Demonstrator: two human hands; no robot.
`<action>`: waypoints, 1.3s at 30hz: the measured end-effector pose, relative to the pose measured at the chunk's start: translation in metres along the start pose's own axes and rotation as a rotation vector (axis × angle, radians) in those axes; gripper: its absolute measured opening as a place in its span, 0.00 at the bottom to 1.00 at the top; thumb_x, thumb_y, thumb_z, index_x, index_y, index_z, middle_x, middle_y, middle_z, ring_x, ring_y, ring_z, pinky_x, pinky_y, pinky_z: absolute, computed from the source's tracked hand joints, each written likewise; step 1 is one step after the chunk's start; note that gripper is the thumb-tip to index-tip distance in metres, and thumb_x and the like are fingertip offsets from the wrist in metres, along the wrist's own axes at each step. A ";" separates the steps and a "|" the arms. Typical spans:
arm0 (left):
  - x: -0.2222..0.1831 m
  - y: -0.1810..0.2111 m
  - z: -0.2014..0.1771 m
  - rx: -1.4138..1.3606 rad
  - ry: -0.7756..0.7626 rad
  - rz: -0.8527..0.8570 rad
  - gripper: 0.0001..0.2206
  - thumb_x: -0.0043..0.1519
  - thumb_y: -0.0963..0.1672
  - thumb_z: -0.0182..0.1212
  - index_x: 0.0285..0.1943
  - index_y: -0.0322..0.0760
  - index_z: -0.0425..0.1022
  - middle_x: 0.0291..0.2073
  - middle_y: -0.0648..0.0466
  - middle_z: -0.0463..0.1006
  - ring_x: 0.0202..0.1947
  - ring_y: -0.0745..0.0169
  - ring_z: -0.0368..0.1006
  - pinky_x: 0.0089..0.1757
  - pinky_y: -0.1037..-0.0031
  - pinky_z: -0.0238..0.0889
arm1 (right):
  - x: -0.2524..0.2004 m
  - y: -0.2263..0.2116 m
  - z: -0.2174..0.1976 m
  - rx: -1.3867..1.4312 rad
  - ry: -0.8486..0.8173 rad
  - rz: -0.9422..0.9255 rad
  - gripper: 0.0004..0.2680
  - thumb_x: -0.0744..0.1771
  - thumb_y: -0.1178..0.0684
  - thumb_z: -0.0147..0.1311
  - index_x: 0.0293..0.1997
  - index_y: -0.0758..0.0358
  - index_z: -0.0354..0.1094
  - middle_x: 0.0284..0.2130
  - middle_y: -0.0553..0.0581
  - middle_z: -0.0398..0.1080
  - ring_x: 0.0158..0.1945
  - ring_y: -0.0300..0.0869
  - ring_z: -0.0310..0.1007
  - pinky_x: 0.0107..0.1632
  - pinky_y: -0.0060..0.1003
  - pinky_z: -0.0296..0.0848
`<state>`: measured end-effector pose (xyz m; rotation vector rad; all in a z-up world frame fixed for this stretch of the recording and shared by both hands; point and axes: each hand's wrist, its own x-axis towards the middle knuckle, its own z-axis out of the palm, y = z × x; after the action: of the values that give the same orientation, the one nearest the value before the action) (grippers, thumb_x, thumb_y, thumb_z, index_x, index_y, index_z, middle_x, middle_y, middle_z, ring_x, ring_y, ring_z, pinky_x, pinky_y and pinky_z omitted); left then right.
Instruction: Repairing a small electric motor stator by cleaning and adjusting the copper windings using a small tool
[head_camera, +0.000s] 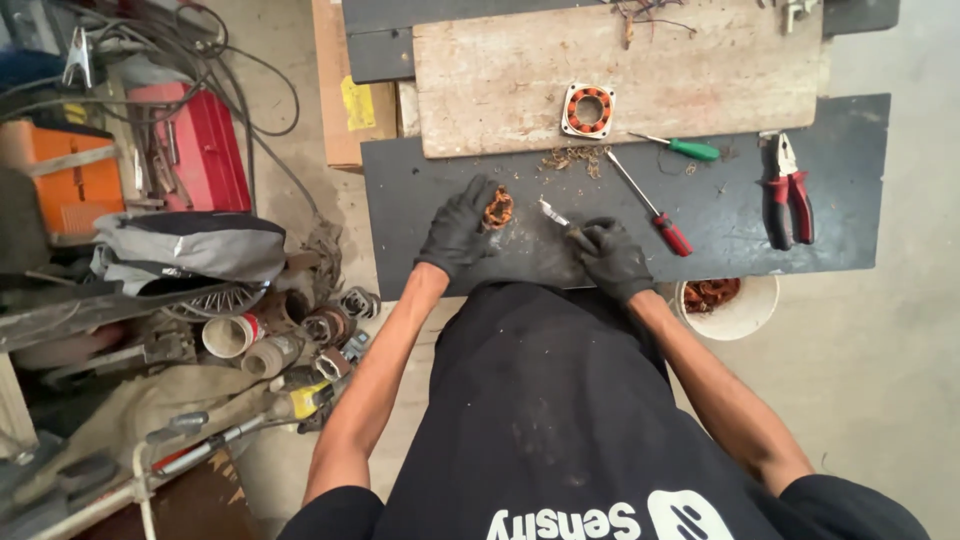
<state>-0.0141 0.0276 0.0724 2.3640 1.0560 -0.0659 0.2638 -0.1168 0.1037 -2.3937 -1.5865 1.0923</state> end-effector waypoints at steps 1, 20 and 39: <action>0.000 0.002 0.002 0.001 0.002 -0.011 0.49 0.48 0.58 0.72 0.80 0.58 0.50 0.76 0.53 0.56 0.66 0.44 0.66 0.61 0.55 0.65 | 0.002 0.004 -0.002 -0.001 -0.006 -0.009 0.15 0.62 0.47 0.62 0.54 0.49 0.74 0.52 0.59 0.73 0.56 0.56 0.76 0.56 0.51 0.78; 0.021 0.030 0.000 0.188 -0.122 -0.041 0.53 0.46 0.52 0.76 0.82 0.53 0.44 0.60 0.52 0.73 0.58 0.45 0.71 0.58 0.52 0.65 | 0.035 0.011 -0.044 -0.163 -0.179 -0.269 0.18 0.64 0.44 0.53 0.61 0.44 0.70 0.54 0.56 0.76 0.60 0.52 0.74 0.61 0.46 0.71; 0.031 0.020 0.009 0.158 -0.057 -0.015 0.42 0.42 0.60 0.72 0.68 0.50 0.67 0.52 0.50 0.76 0.55 0.46 0.73 0.56 0.56 0.67 | 0.018 -0.049 -0.081 -0.190 -0.159 -0.311 0.17 0.65 0.35 0.52 0.55 0.45 0.76 0.46 0.53 0.80 0.55 0.49 0.77 0.58 0.43 0.72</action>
<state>0.0229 0.0328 0.0658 2.4788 1.0766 -0.2292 0.2771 -0.0538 0.1753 -2.1036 -2.1151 1.1368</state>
